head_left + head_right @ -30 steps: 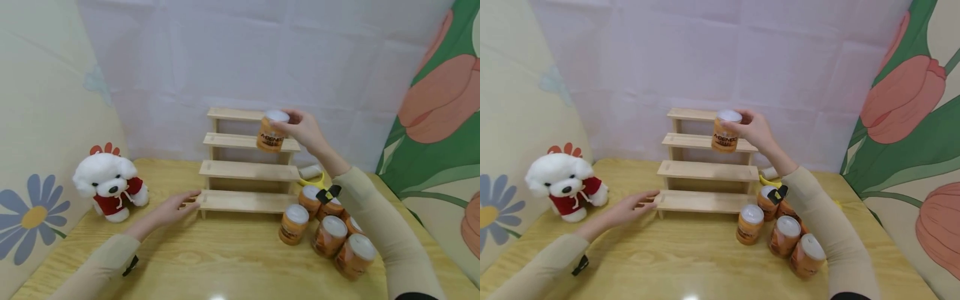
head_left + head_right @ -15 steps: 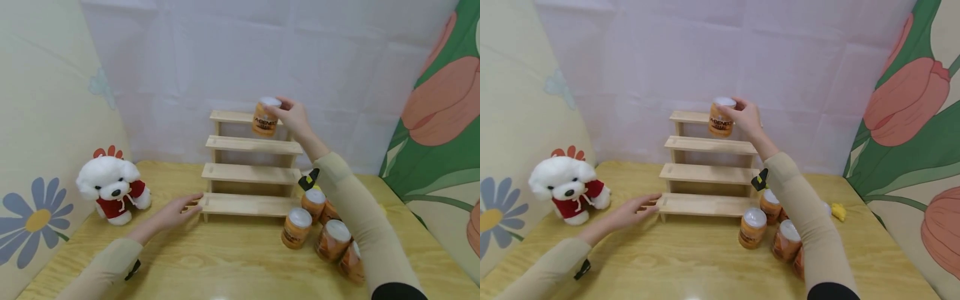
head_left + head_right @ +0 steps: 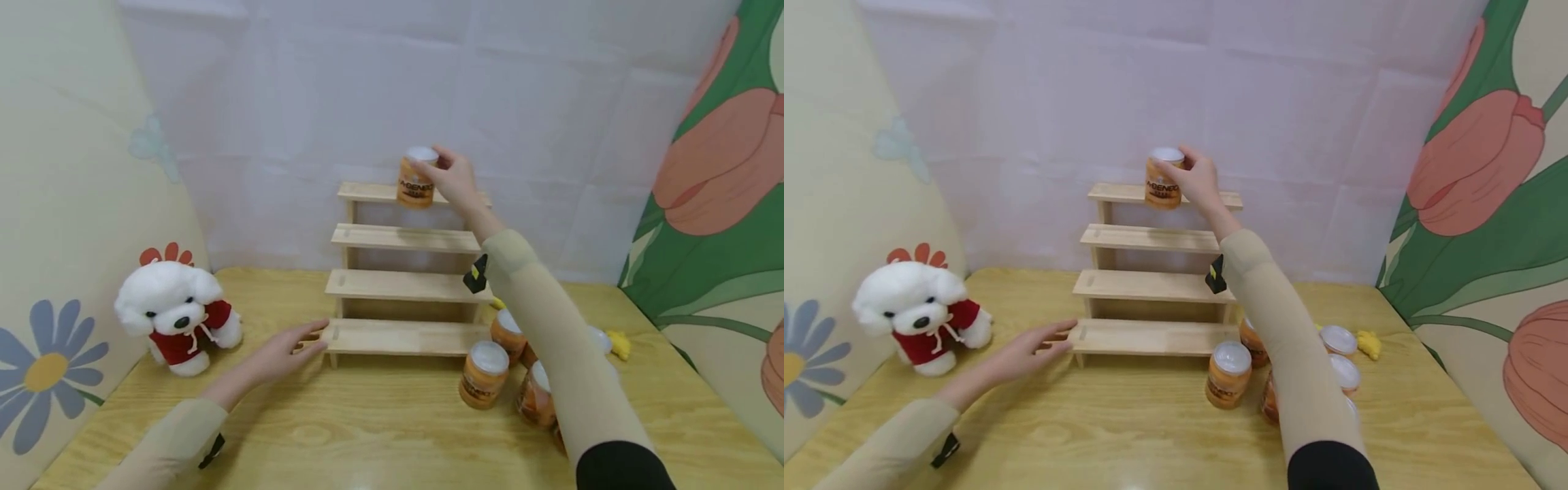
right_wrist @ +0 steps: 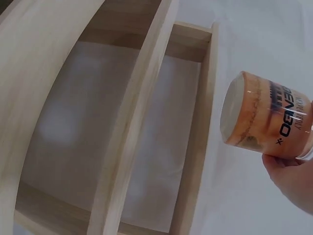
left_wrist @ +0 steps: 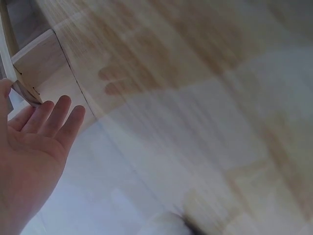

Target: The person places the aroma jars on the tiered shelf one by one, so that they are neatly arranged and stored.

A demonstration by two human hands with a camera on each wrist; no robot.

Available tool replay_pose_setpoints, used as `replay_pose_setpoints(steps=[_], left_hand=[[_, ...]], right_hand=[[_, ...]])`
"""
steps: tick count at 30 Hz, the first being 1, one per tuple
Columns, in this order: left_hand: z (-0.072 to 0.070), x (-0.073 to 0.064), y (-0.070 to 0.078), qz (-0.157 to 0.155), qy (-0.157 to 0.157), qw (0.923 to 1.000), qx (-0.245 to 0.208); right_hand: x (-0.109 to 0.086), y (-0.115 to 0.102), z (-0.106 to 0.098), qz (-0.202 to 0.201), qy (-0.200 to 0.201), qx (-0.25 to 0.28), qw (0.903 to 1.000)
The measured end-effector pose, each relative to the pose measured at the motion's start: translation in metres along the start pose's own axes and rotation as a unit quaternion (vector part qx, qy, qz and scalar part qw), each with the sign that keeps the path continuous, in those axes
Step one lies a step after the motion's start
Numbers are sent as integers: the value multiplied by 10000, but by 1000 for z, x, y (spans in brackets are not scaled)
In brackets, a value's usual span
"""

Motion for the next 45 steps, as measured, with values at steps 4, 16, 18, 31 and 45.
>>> replay_pose_setpoints(steps=[4,16,18,31,45], left_hand=[[-1,-1,4,37,25,10000,56],[2,-3,7,-29,-6,10000,-7],[3,-2,6,7,-41,10000,45],[4,-7,5,-50,-70,10000,-29],[0,-6,8,69,-74,9999,106]], right_hand=[[4,6,3,-9,6,-60,10000],[15,14,6,286,280,-280,9988],[16,13,8,167,390,-309,9986],[12,27,24,285,272,-265,9989],[-6,37,20,434,140,-762,9960]])
Point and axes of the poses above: each hand's wrist, its own x-axis towards the middle knuckle, its own z-axis out of the palm, y = z × x, the point moved 8 cm from there along x, towards the middle knuckle, and after that the axes turned 1 degree about x, right-handed, at the moved point
